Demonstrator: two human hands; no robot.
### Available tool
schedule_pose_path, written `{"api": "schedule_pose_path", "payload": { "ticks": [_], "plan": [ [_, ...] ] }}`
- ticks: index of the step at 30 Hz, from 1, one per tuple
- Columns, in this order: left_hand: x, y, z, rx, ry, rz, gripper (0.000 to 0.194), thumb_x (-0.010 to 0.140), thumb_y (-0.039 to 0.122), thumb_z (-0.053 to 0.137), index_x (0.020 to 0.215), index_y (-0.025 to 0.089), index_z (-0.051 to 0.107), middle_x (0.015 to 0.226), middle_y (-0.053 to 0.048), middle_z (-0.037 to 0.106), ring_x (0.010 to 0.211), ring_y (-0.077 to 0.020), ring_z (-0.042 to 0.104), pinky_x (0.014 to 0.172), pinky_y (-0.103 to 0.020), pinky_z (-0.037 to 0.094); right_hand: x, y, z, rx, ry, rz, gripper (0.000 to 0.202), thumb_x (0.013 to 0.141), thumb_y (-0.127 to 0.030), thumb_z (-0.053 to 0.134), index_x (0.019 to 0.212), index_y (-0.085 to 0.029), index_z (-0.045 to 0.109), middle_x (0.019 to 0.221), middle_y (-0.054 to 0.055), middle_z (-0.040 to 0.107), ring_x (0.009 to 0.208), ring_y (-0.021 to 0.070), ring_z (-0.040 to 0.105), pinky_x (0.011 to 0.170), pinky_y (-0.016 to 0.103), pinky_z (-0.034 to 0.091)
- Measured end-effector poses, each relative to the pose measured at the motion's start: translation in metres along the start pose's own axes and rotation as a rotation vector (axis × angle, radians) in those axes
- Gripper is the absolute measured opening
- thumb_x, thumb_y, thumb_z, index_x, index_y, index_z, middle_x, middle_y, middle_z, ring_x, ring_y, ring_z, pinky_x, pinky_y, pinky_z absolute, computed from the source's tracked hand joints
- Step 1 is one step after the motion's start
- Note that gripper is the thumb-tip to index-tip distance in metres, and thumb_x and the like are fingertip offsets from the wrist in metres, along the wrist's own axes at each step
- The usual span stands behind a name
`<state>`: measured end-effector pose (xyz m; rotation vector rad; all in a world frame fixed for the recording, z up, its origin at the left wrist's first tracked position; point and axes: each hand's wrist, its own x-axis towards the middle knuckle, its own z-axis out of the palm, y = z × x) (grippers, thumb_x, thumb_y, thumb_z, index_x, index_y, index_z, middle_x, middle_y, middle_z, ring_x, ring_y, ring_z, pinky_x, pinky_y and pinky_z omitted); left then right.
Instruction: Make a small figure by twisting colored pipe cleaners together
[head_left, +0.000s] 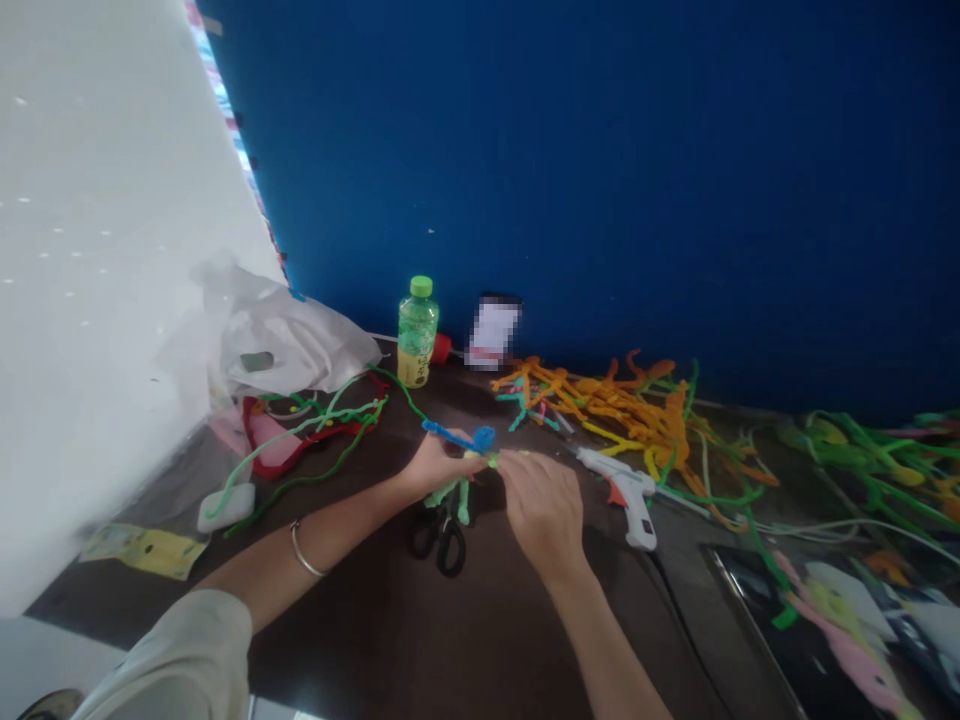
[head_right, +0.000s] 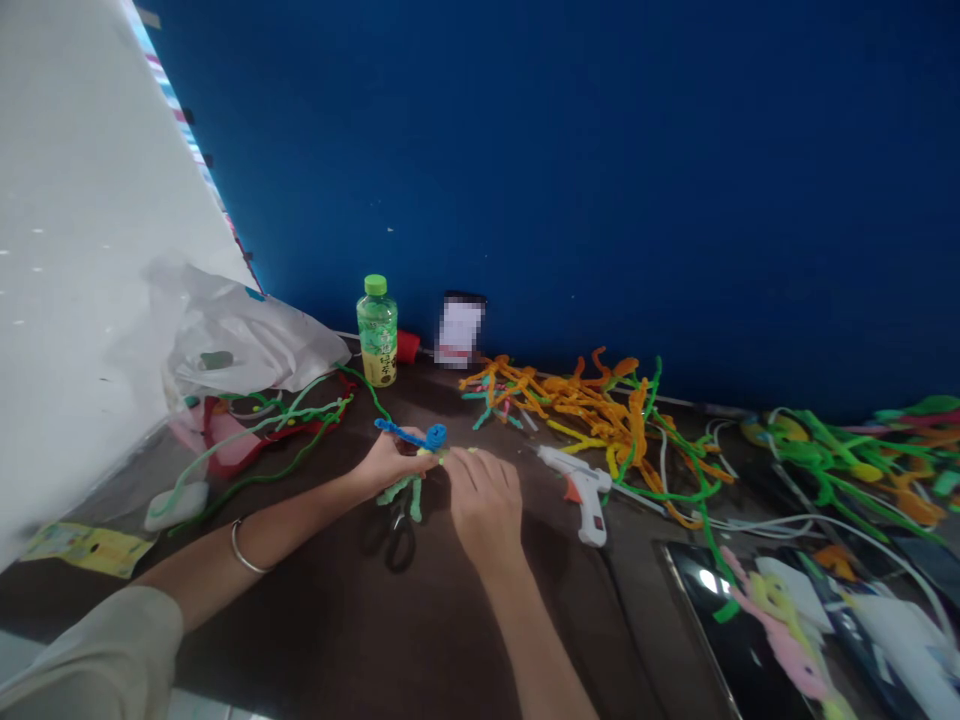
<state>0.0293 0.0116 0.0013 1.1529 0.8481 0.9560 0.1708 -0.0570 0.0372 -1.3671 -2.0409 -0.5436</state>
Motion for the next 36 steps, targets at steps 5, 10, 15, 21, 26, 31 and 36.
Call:
{"api": "schedule_pose_path", "payload": {
  "ticks": [5,10,15,21,26,31,36],
  "plan": [
    [0.001,-0.005,-0.004,0.019,-0.162,-0.030,0.030,0.053,0.030,0.073,0.071,0.010,0.061,0.063,-0.002,0.061,0.049,-0.0100,0.054,0.049,-0.023,0.045,-0.001,0.006,0.003,0.067,-0.053,0.000,0.015,0.083,-0.017,0.048,0.085,-0.017,0.063,0.078,0.004,0.067,0.081,0.0181,0.054,0.074,0.031,0.033],
    [0.001,-0.003,-0.009,0.028,-0.265,-0.069,0.026,0.057,0.032,0.070,0.068,0.008,0.064,0.059,-0.004,0.062,0.053,-0.0106,0.055,0.054,-0.020,0.043,-0.003,0.008,0.007,0.313,-0.119,0.172,0.017,0.084,-0.020,0.046,0.082,-0.017,0.062,0.076,0.004,0.066,0.072,0.0161,0.056,0.069,0.029,0.036],
    [0.002,-0.001,-0.008,-0.078,-0.243,-0.104,0.034,0.054,0.033,0.073,0.076,0.009,0.065,0.070,-0.006,0.065,0.059,-0.0123,0.059,0.060,-0.023,0.045,-0.001,0.011,0.007,0.620,-0.136,0.550,0.018,0.080,-0.030,0.050,0.077,-0.018,0.062,0.077,0.004,0.066,0.073,0.0171,0.059,0.069,0.028,0.042],
    [0.001,0.002,-0.008,-0.125,-0.190,-0.151,0.033,0.050,0.028,0.077,0.072,0.008,0.063,0.064,-0.005,0.064,0.056,-0.0119,0.060,0.060,-0.024,0.046,0.002,0.018,0.008,1.066,-0.139,1.006,0.017,0.066,-0.033,0.065,0.069,-0.016,0.064,0.066,0.001,0.065,0.063,0.0146,0.058,0.061,0.025,0.043],
    [-0.001,0.007,-0.010,-0.257,-0.304,-0.233,0.032,0.049,0.023,0.078,0.072,0.008,0.064,0.066,-0.007,0.067,0.057,-0.0130,0.061,0.061,-0.025,0.048,-0.001,0.020,0.014,1.534,-0.254,1.281,0.015,0.059,-0.026,0.071,0.067,-0.015,0.064,0.058,0.000,0.061,0.050,0.0085,0.052,0.051,0.019,0.041],
    [-0.003,0.005,-0.008,-0.372,-0.320,-0.277,0.035,0.045,0.021,0.080,0.072,0.007,0.062,0.067,-0.008,0.067,0.064,-0.0166,0.064,0.064,-0.027,0.050,-0.003,0.012,0.022,1.854,-0.301,1.395,0.008,0.060,-0.016,0.064,0.068,-0.015,0.061,0.054,0.000,0.057,0.042,0.0041,0.042,0.037,0.013,0.033],
    [-0.003,0.003,-0.006,-0.367,-0.219,-0.223,0.035,0.044,0.025,0.080,0.069,0.009,0.060,0.066,-0.006,0.067,0.058,-0.0128,0.062,0.061,-0.024,0.049,-0.006,-0.003,0.031,1.936,-0.311,1.514,0.004,0.065,-0.013,0.056,0.064,-0.017,0.055,0.053,-0.002,0.050,0.038,0.0023,0.035,0.032,0.010,0.025]
  ]
}}
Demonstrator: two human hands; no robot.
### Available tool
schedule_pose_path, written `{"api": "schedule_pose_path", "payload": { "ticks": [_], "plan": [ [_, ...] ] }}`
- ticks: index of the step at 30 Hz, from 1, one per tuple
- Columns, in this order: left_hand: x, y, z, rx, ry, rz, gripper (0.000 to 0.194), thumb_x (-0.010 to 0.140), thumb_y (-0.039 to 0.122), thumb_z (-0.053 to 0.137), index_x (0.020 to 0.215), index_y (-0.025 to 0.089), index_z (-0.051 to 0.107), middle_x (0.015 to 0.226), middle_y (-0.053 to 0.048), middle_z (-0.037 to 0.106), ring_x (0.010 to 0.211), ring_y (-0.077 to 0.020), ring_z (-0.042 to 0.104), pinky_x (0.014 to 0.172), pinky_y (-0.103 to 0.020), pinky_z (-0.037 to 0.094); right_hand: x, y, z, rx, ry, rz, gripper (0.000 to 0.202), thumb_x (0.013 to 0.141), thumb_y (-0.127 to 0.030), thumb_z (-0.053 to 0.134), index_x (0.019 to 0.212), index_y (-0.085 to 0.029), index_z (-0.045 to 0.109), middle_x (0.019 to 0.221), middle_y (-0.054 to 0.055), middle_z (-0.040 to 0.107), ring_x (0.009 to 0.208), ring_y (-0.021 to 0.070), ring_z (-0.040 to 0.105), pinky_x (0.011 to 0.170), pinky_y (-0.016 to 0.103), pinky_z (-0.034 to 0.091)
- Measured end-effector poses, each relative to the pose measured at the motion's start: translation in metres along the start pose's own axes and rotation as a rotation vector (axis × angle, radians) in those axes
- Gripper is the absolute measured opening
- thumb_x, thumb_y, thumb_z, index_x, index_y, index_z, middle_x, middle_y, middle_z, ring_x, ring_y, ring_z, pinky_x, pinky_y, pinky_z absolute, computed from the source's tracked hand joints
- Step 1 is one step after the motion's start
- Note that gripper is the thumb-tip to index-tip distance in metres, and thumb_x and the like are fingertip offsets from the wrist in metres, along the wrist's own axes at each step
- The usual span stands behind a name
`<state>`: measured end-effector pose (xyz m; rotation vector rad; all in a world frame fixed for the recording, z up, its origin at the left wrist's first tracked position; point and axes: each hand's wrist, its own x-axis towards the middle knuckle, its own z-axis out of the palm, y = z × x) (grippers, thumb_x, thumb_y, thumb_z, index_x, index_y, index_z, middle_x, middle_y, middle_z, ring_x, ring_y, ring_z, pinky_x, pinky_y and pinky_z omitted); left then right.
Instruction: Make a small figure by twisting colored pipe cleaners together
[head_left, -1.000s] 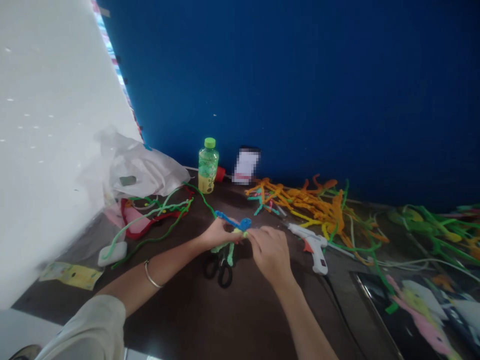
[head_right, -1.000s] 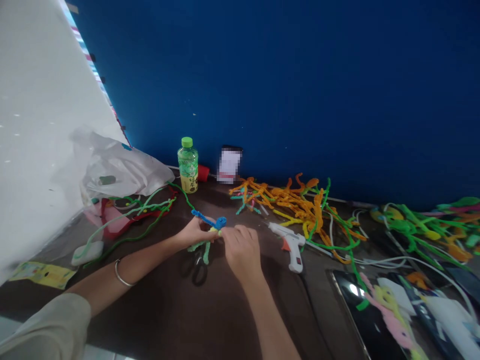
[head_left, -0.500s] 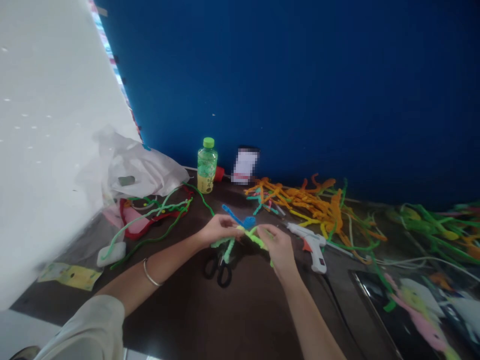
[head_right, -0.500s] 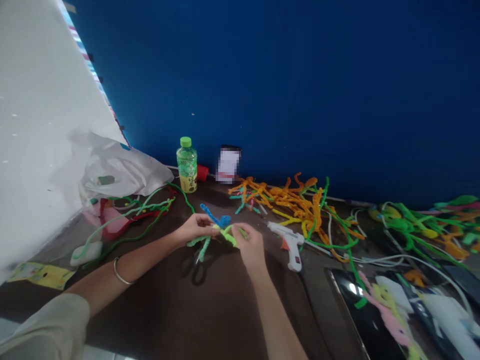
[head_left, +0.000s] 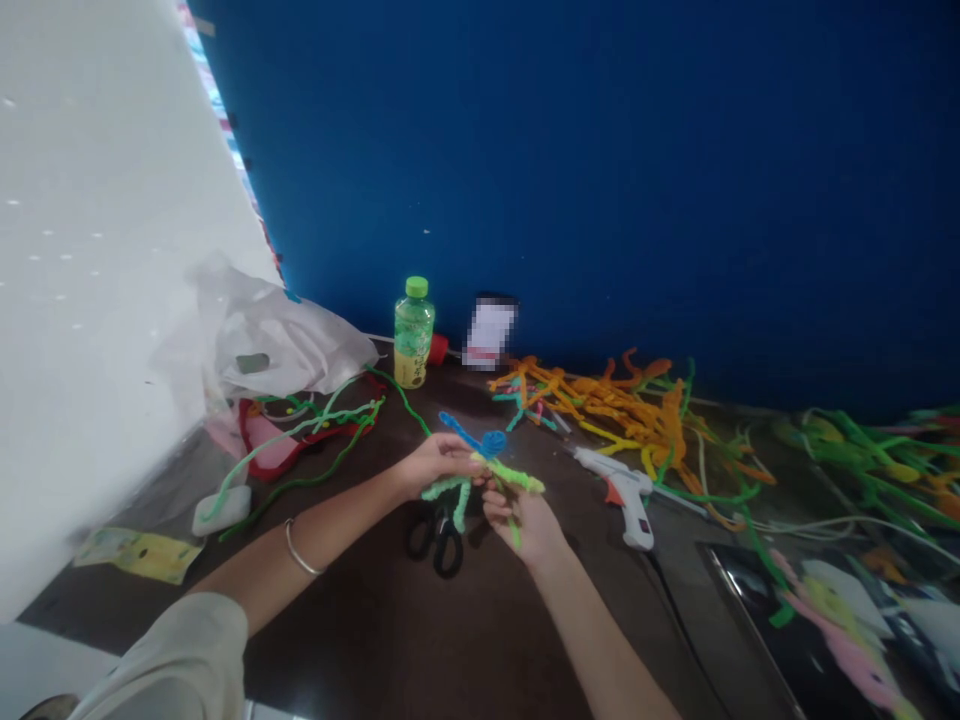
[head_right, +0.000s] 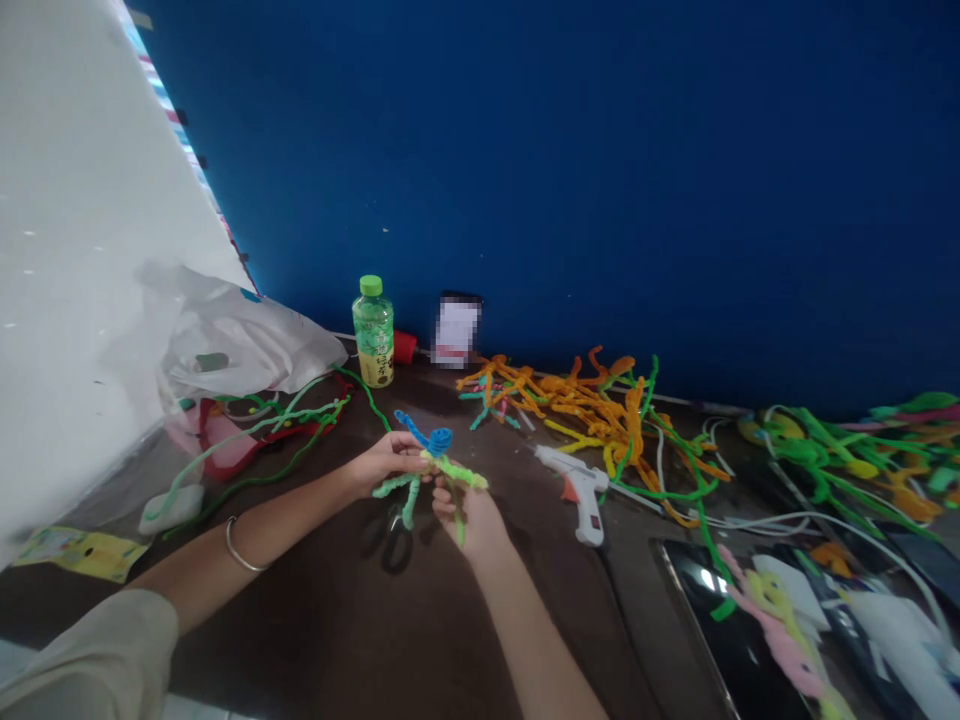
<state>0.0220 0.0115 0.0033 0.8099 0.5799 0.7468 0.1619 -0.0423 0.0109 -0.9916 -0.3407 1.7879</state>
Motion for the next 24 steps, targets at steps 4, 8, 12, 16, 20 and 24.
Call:
{"api": "schedule_pose_path", "payload": {
  "ticks": [4,8,12,16,20,24],
  "plan": [
    [0.000,-0.001,0.003,0.090,0.118,0.085,0.030,0.047,0.026,0.078,0.065,0.010,0.061,0.062,-0.003,0.065,0.053,-0.0092,0.058,0.057,-0.021,0.046,0.002,0.009,0.001,-0.054,0.088,-0.073,0.005,0.065,-0.016,0.057,0.063,-0.017,0.052,0.049,-0.004,0.047,0.034,0.0024,0.032,0.029,0.012,0.020],
    [0.002,-0.003,0.004,0.173,0.223,0.176,0.035,0.044,0.030,0.079,0.068,0.010,0.063,0.063,-0.003,0.064,0.056,-0.0108,0.058,0.057,-0.022,0.046,-0.002,0.016,0.007,-0.119,0.190,-0.127,0.013,0.063,-0.024,0.062,0.070,-0.016,0.054,0.046,-0.005,0.048,0.031,0.0020,0.031,0.028,0.013,0.015],
    [0.004,-0.006,0.003,0.213,0.260,0.250,0.037,0.045,0.030,0.078,0.072,0.010,0.061,0.066,-0.003,0.064,0.061,-0.0126,0.058,0.061,-0.024,0.046,-0.007,0.023,0.018,-0.213,0.221,-0.152,0.020,0.063,-0.031,0.062,0.074,-0.016,0.055,0.043,-0.007,0.048,0.028,0.0015,0.030,0.030,0.013,0.015],
    [0.006,-0.009,0.003,0.253,0.280,0.296,0.035,0.048,0.026,0.075,0.075,0.011,0.058,0.066,-0.001,0.062,0.061,-0.0111,0.057,0.061,-0.022,0.044,-0.008,0.025,0.019,-0.461,0.231,-0.237,0.026,0.068,-0.040,0.057,0.065,-0.015,0.053,0.041,-0.005,0.048,0.026,0.0030,0.032,0.029,0.016,0.014],
    [0.009,-0.010,0.001,0.330,0.371,0.365,0.026,0.053,0.023,0.071,0.071,0.012,0.055,0.062,0.000,0.059,0.058,-0.0098,0.056,0.059,-0.021,0.043,-0.007,0.024,0.012,-0.855,0.178,-0.469,0.029,0.074,-0.040,0.050,0.055,-0.017,0.050,0.043,-0.002,0.050,0.031,0.0067,0.040,0.033,0.019,0.025],
    [0.010,-0.008,0.002,0.379,0.421,0.389,0.024,0.052,0.019,0.070,0.068,0.013,0.053,0.061,0.001,0.058,0.058,-0.0102,0.056,0.057,-0.020,0.043,-0.010,0.021,0.008,-1.313,0.208,-0.763,0.022,0.078,-0.033,0.046,0.069,-0.017,0.058,0.050,0.001,0.057,0.045,0.0122,0.052,0.045,0.022,0.036]
  ]
}}
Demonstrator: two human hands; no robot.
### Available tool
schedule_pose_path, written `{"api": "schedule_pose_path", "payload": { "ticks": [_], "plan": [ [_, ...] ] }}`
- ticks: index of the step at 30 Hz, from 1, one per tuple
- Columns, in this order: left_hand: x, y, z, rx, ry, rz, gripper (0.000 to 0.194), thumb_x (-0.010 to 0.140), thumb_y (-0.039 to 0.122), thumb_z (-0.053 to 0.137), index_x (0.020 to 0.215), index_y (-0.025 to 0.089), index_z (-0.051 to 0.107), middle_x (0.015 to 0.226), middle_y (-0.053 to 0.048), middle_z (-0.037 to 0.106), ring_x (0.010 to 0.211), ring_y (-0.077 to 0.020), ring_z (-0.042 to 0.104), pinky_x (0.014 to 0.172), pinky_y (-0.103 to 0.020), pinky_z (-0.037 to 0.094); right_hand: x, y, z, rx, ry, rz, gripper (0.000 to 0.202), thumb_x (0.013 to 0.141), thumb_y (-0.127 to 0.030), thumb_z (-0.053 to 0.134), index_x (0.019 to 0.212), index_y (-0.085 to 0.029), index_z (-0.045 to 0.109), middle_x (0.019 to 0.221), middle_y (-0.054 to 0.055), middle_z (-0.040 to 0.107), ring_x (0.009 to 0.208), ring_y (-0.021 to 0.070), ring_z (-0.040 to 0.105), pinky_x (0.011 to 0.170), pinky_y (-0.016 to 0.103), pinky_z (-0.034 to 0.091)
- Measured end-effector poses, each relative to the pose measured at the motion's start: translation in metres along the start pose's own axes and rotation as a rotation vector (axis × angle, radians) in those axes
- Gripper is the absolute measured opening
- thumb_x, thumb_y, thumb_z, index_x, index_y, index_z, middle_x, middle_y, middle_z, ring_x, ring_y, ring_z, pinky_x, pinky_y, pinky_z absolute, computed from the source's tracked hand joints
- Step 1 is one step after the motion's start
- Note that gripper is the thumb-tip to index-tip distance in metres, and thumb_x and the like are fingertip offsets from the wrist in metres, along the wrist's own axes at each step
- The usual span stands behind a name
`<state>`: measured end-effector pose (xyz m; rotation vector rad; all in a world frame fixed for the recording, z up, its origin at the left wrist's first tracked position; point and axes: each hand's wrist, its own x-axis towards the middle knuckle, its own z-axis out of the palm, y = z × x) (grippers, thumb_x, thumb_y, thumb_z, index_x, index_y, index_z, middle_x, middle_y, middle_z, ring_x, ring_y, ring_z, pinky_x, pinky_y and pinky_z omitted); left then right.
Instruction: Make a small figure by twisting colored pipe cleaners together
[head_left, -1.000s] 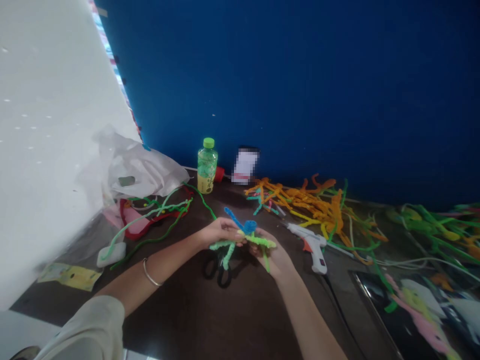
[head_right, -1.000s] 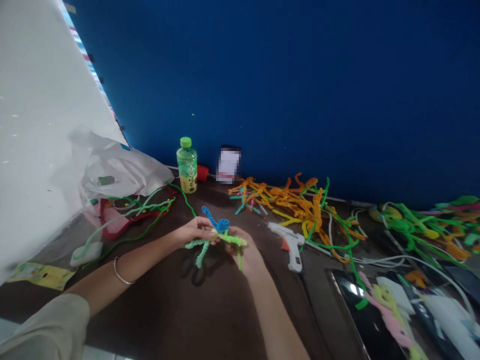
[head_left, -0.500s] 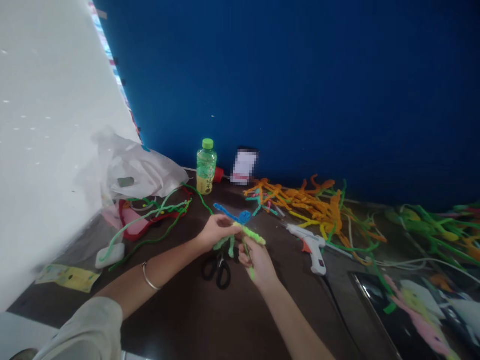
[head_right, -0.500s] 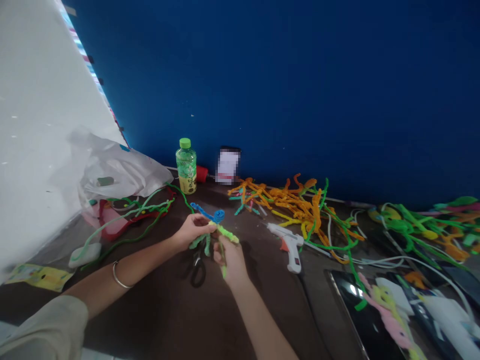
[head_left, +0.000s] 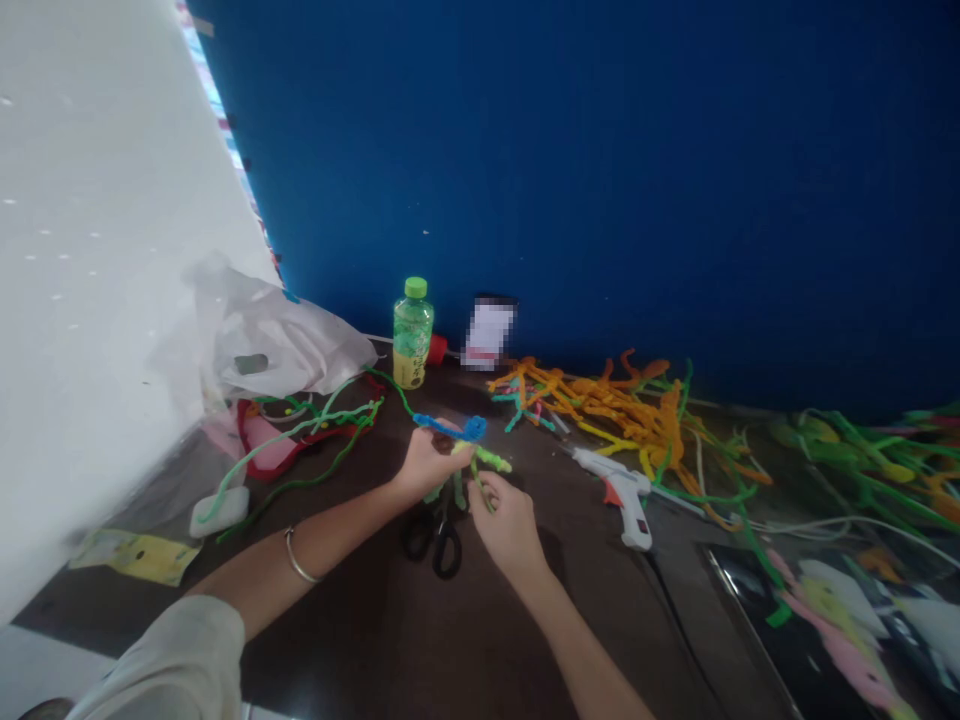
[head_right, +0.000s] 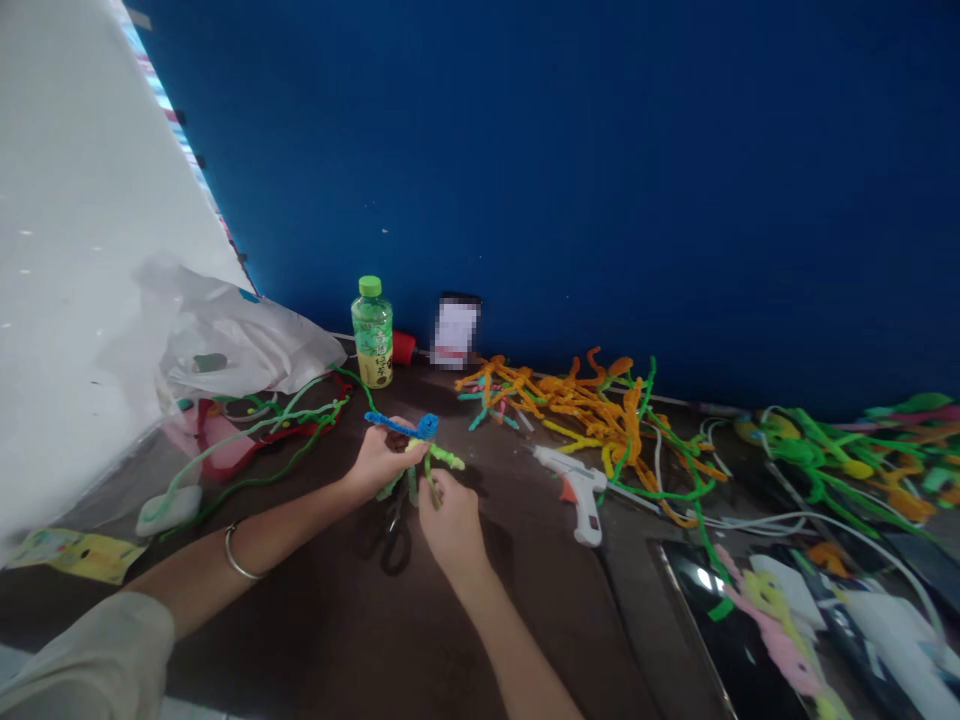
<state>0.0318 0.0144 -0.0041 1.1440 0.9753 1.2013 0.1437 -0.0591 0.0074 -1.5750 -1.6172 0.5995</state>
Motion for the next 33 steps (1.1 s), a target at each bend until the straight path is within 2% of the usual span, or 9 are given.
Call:
{"api": "schedule_pose_path", "payload": {
  "ticks": [5,10,13,16,19,23,26,29,33],
  "plan": [
    [0.000,0.000,-0.001,0.014,0.029,-0.005,0.021,0.053,0.020,0.069,0.067,0.014,0.054,0.060,0.000,0.059,0.057,-0.0113,0.057,0.056,-0.021,0.044,0.000,-0.002,-0.009,-0.493,0.082,-0.294,0.025,0.085,-0.023,0.038,0.075,-0.018,0.061,0.065,0.005,0.063,0.057,0.0139,0.058,0.051,0.023,0.034],
    [0.002,-0.001,-0.001,-0.005,0.037,0.009,0.021,0.053,0.021,0.070,0.066,0.014,0.054,0.062,-0.001,0.060,0.059,-0.0125,0.058,0.057,-0.022,0.045,0.004,-0.003,-0.020,-0.690,0.210,-0.456,0.025,0.086,-0.021,0.041,0.073,-0.019,0.062,0.063,0.003,0.060,0.055,0.0119,0.054,0.051,0.025,0.031],
    [0.000,0.000,-0.001,0.008,-0.055,-0.014,0.022,0.053,0.019,0.070,0.067,0.013,0.055,0.063,-0.002,0.060,0.060,-0.0126,0.058,0.058,-0.022,0.045,0.006,-0.002,-0.025,-0.709,0.231,-0.520,0.020,0.084,-0.018,0.044,0.080,-0.019,0.063,0.065,0.003,0.061,0.061,0.0136,0.054,0.058,0.025,0.033],
    [-0.001,0.003,-0.003,-0.008,-0.215,-0.052,0.023,0.051,0.017,0.071,0.067,0.012,0.055,0.066,-0.002,0.062,0.062,-0.0126,0.059,0.060,-0.022,0.045,0.008,0.001,-0.031,-0.612,0.234,-0.537,0.018,0.083,-0.018,0.047,0.085,-0.019,0.065,0.069,0.004,0.062,0.066,0.0147,0.055,0.063,0.026,0.036],
    [-0.002,0.006,-0.004,-0.058,-0.360,-0.105,0.024,0.052,0.020,0.072,0.067,0.011,0.056,0.067,-0.003,0.063,0.064,-0.0133,0.060,0.062,-0.023,0.046,0.013,0.003,-0.038,-0.319,0.215,-0.423,0.016,0.082,-0.024,0.050,0.080,-0.019,0.065,0.070,0.005,0.063,0.067,0.0147,0.056,0.064,0.026,0.041],
    [-0.004,0.009,-0.006,-0.136,-0.468,-0.185,0.030,0.048,0.022,0.076,0.070,0.011,0.059,0.066,-0.002,0.063,0.063,-0.0132,0.060,0.063,-0.025,0.048,0.020,0.006,-0.045,0.096,0.149,-0.117,0.017,0.073,-0.034,0.059,0.072,-0.018,0.066,0.069,0.004,0.064,0.062,0.0153,0.057,0.058,0.026,0.045],
    [-0.005,0.008,-0.007,-0.221,-0.528,-0.293,0.035,0.046,0.023,0.078,0.074,0.011,0.060,0.063,-0.002,0.063,0.057,-0.0128,0.060,0.060,-0.025,0.049,0.024,0.009,-0.041,0.328,0.081,0.090,0.022,0.063,-0.038,0.066,0.070,-0.017,0.067,0.069,0.004,0.066,0.063,0.0168,0.058,0.060,0.028,0.046],
    [-0.005,0.008,-0.006,-0.308,-0.503,-0.344,0.037,0.047,0.025,0.078,0.076,0.010,0.061,0.064,-0.004,0.064,0.056,-0.0121,0.060,0.061,-0.025,0.049,0.023,0.013,-0.028,0.514,0.052,0.264,0.027,0.059,-0.042,0.067,0.067,-0.016,0.067,0.058,0.001,0.063,0.049,0.0125,0.052,0.047,0.024,0.041],
    [-0.005,0.008,-0.006,-0.370,-0.350,-0.343,0.037,0.044,0.024,0.079,0.073,0.012,0.058,0.060,0.000,0.061,0.055,-0.0092,0.059,0.060,-0.021,0.047,0.016,0.011,-0.008,0.656,0.064,0.425,0.030,0.057,-0.043,0.068,0.056,-0.015,0.058,0.044,-0.003,0.051,0.035,0.0054,0.035,0.034,0.019,0.024]
  ]
}}
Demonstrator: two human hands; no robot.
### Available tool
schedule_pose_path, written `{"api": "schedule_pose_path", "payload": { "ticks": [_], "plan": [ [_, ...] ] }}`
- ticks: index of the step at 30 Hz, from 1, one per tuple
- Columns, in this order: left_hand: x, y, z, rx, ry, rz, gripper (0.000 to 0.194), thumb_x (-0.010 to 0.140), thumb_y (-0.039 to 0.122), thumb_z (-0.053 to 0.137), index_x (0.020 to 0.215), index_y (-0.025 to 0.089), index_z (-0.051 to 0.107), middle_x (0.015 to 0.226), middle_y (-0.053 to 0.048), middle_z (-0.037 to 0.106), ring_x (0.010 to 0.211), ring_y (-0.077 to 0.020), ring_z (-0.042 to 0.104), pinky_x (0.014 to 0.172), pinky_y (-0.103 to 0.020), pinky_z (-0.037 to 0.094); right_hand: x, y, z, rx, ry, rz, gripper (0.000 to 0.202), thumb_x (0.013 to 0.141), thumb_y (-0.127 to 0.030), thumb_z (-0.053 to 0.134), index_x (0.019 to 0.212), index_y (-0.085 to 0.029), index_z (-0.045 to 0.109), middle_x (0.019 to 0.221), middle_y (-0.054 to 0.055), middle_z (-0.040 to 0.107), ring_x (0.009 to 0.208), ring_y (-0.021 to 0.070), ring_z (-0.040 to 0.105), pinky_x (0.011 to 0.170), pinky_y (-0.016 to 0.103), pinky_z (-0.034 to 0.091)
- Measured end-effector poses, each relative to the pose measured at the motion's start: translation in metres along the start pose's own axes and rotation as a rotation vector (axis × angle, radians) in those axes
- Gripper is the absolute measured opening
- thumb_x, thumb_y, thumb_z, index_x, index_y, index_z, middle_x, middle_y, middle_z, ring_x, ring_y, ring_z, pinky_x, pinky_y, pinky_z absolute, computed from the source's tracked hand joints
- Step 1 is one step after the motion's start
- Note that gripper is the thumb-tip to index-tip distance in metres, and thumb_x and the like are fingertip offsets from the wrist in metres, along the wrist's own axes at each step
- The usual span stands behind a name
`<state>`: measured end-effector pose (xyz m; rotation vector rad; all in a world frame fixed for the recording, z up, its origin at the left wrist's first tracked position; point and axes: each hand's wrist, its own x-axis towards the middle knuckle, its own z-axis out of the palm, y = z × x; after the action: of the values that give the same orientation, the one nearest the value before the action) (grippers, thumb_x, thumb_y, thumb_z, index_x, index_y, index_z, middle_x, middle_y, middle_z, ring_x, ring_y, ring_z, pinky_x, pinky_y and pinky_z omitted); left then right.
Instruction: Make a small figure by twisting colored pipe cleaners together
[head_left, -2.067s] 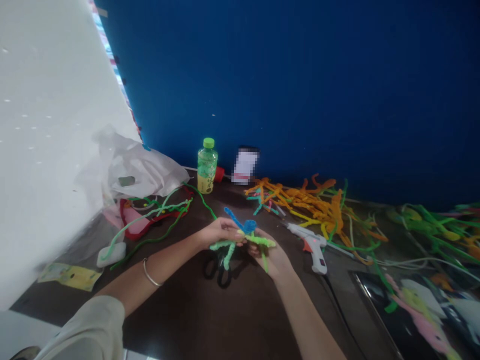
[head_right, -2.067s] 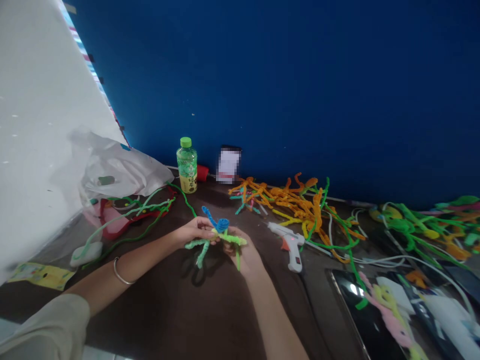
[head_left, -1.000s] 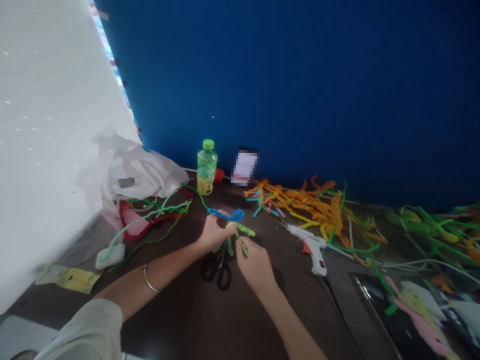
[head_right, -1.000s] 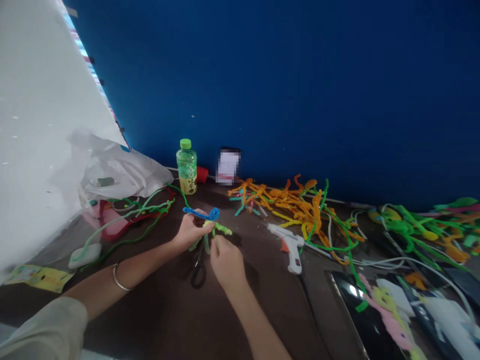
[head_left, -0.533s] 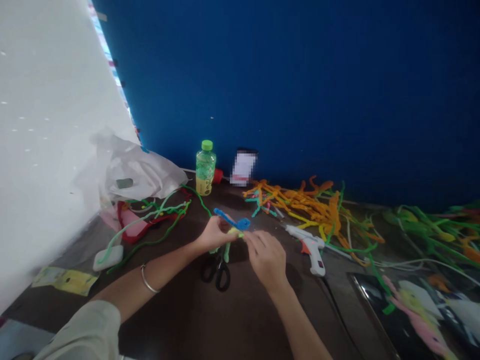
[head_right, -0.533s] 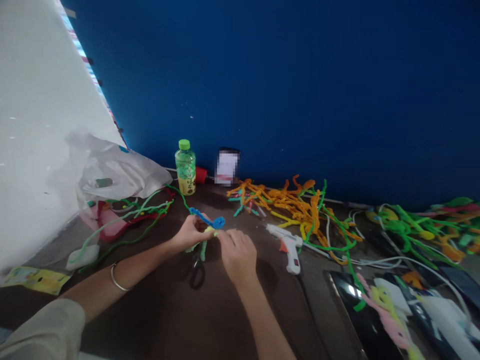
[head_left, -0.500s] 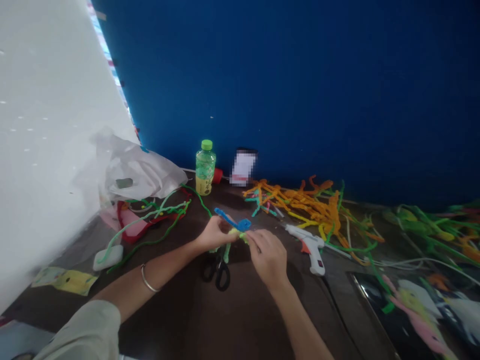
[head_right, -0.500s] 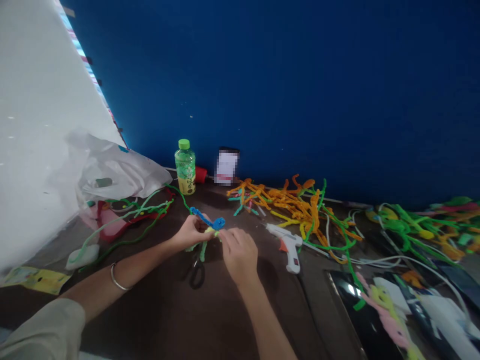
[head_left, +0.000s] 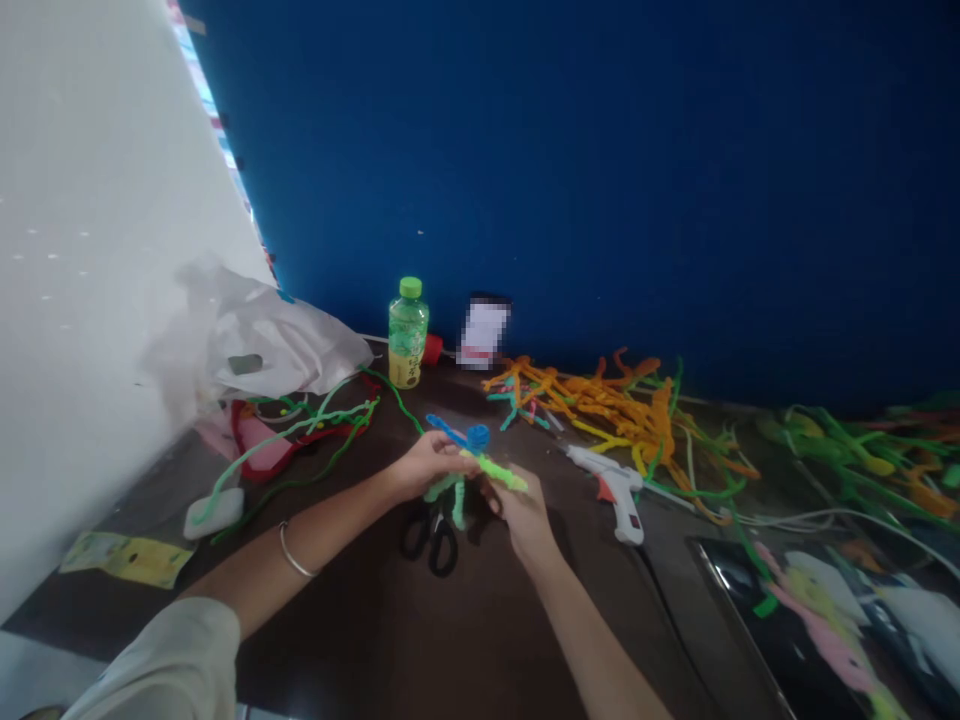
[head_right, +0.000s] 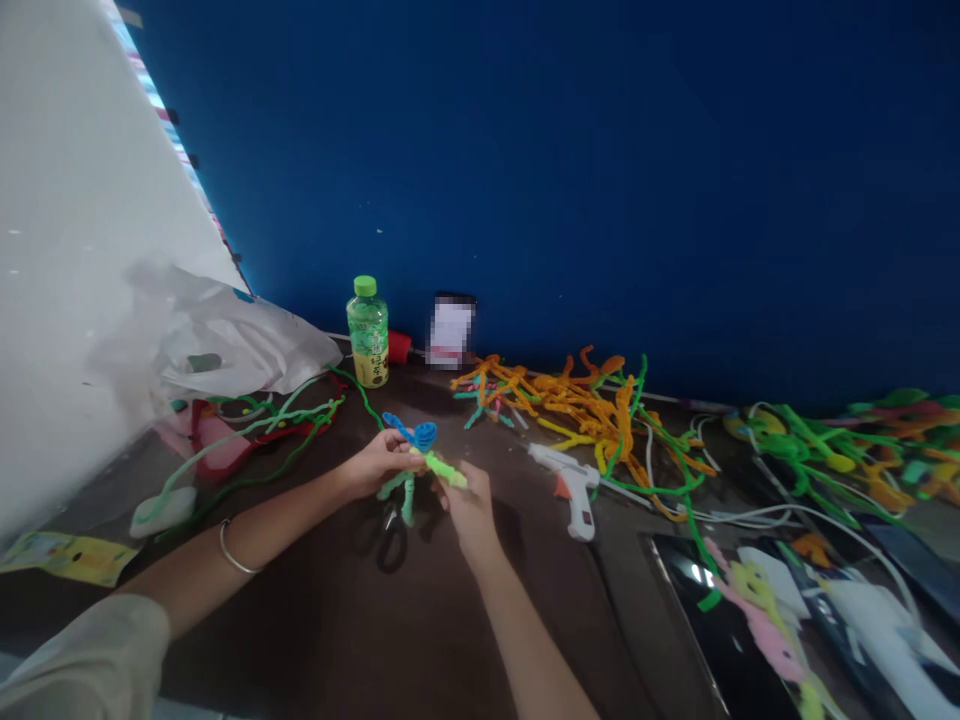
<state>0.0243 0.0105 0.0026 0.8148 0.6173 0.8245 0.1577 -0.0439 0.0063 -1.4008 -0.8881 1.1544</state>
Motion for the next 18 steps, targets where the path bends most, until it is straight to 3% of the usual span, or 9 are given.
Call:
{"api": "schedule_pose_path", "payload": {
  "ticks": [3,7,11,15,18],
  "plan": [
    [0.000,0.000,0.001,0.008,0.021,0.047,0.034,0.047,0.023,0.078,0.072,0.012,0.057,0.059,0.002,0.059,0.054,-0.0074,0.057,0.059,-0.019,0.045,-0.006,0.002,0.009,0.049,0.046,0.044,0.030,0.058,-0.043,0.068,0.057,-0.015,0.055,0.041,-0.005,0.047,0.035,0.0049,0.033,0.033,0.018,0.019],
    [0.001,-0.003,0.002,0.045,0.098,0.150,0.033,0.047,0.023,0.078,0.070,0.013,0.056,0.062,0.001,0.059,0.058,-0.0079,0.056,0.059,-0.019,0.044,-0.010,-0.001,0.011,-0.011,0.007,0.049,0.039,0.064,-0.044,0.063,0.043,-0.017,0.043,0.035,-0.006,0.036,0.032,0.0037,0.026,0.032,0.019,0.014],
    [0.001,-0.006,0.005,0.084,0.143,0.164,0.033,0.049,0.026,0.077,0.066,0.014,0.051,0.063,0.001,0.059,0.060,-0.0089,0.056,0.058,-0.020,0.044,-0.010,-0.002,0.009,-0.111,-0.033,0.012,0.043,0.070,-0.044,0.056,0.040,-0.018,0.038,0.034,-0.007,0.031,0.032,0.0042,0.024,0.033,0.020,0.015],
    [0.000,-0.005,0.006,0.128,0.170,0.197,0.034,0.048,0.027,0.077,0.063,0.013,0.049,0.058,0.002,0.056,0.054,-0.0074,0.053,0.053,-0.019,0.041,-0.012,-0.002,0.009,-0.323,-0.058,-0.164,0.036,0.075,-0.040,0.049,0.046,-0.017,0.044,0.041,-0.004,0.041,0.038,0.0072,0.035,0.038,0.021,0.025],
    [0.000,-0.004,0.005,0.165,0.200,0.255,0.032,0.050,0.027,0.076,0.061,0.013,0.050,0.056,0.003,0.055,0.053,-0.0070,0.052,0.052,-0.019,0.040,-0.019,-0.001,0.011,-0.665,-0.052,-0.401,0.025,0.080,-0.030,0.043,0.065,-0.016,0.057,0.056,0.001,0.056,0.050,0.0112,0.049,0.048,0.021,0.034]
  ]
}}
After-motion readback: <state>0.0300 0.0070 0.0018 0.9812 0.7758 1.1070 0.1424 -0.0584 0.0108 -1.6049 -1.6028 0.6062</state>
